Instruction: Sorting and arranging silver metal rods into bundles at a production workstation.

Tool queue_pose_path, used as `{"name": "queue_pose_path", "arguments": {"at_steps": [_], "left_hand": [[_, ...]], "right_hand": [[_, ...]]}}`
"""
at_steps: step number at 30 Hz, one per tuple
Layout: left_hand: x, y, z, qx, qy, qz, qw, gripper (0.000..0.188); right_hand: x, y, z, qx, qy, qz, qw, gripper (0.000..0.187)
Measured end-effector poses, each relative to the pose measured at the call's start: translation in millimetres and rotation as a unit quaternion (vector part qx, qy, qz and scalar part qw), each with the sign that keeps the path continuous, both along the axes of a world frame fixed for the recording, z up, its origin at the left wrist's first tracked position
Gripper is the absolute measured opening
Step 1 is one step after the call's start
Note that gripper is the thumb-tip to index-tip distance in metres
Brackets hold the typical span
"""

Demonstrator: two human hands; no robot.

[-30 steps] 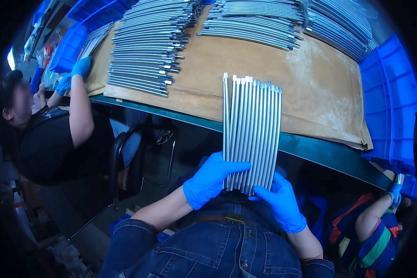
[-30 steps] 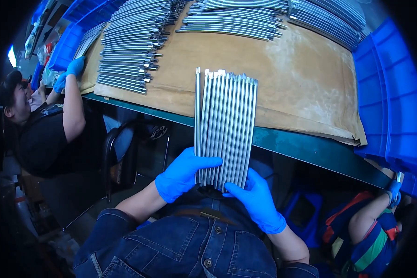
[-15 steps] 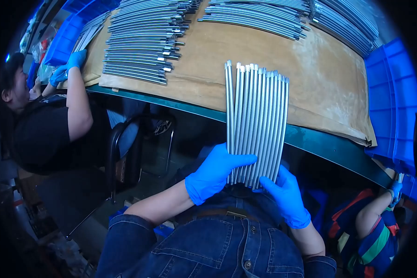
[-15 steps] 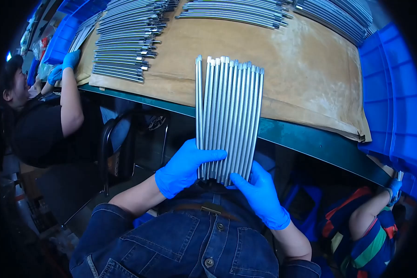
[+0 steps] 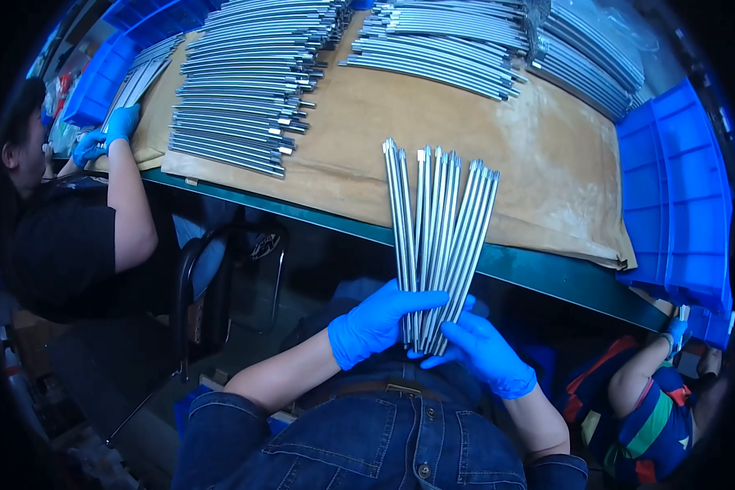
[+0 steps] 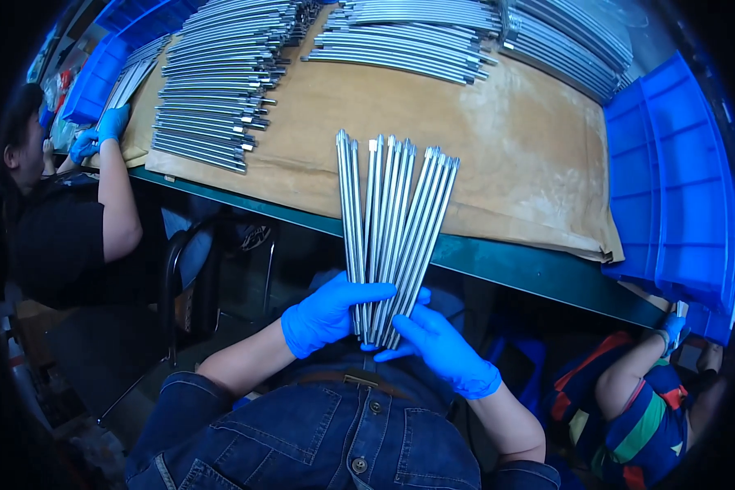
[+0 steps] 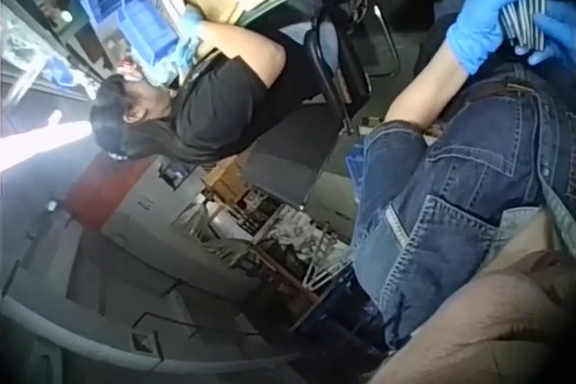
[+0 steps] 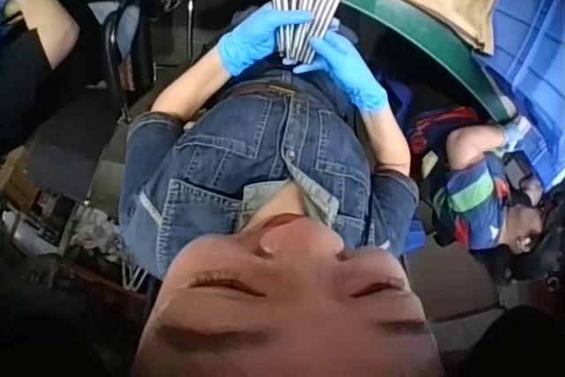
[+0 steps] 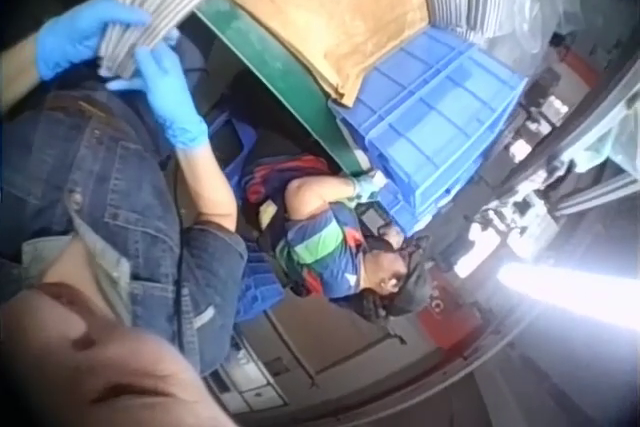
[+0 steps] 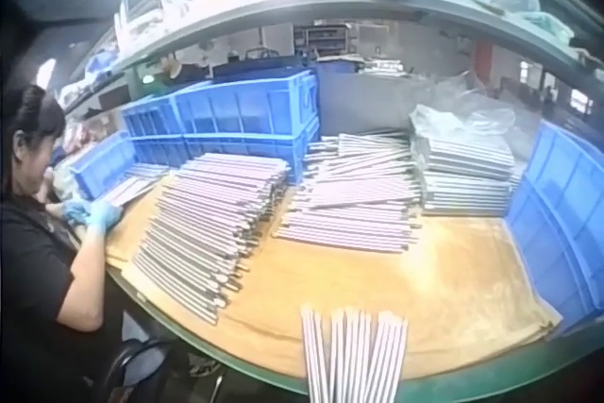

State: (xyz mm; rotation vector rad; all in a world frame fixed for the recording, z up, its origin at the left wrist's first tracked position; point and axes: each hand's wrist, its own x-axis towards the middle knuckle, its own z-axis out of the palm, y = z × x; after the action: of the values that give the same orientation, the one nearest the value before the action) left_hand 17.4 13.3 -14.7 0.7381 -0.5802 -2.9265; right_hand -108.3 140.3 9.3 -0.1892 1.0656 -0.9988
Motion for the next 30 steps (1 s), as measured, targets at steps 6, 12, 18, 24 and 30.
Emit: {"name": "queue_pose_path", "arguments": {"at_steps": [6,12,18,24,30], "left_hand": [[3,6,5,0.071,0.009,0.019,0.997,0.034],[21,-13,28,0.078,0.009,0.004,0.997,0.035],[23,-38,62,0.088,0.004,-0.054,0.995,0.047],[32,-87,106,0.067,0.150,-0.056,0.985,0.064],[-14,-138,114,-0.111,0.266,0.028,0.957,0.063]], "right_hand": [[-32,-13,34,-0.108,0.297,0.326,0.891,0.041],[-51,-53,67,-0.327,0.746,0.268,0.515,0.060],[-50,-142,52,-0.514,0.694,0.250,0.439,0.062],[-26,-187,50,-0.573,0.530,0.206,0.590,0.045],[-55,-236,50,-0.365,0.220,-0.008,0.904,0.032]]}}
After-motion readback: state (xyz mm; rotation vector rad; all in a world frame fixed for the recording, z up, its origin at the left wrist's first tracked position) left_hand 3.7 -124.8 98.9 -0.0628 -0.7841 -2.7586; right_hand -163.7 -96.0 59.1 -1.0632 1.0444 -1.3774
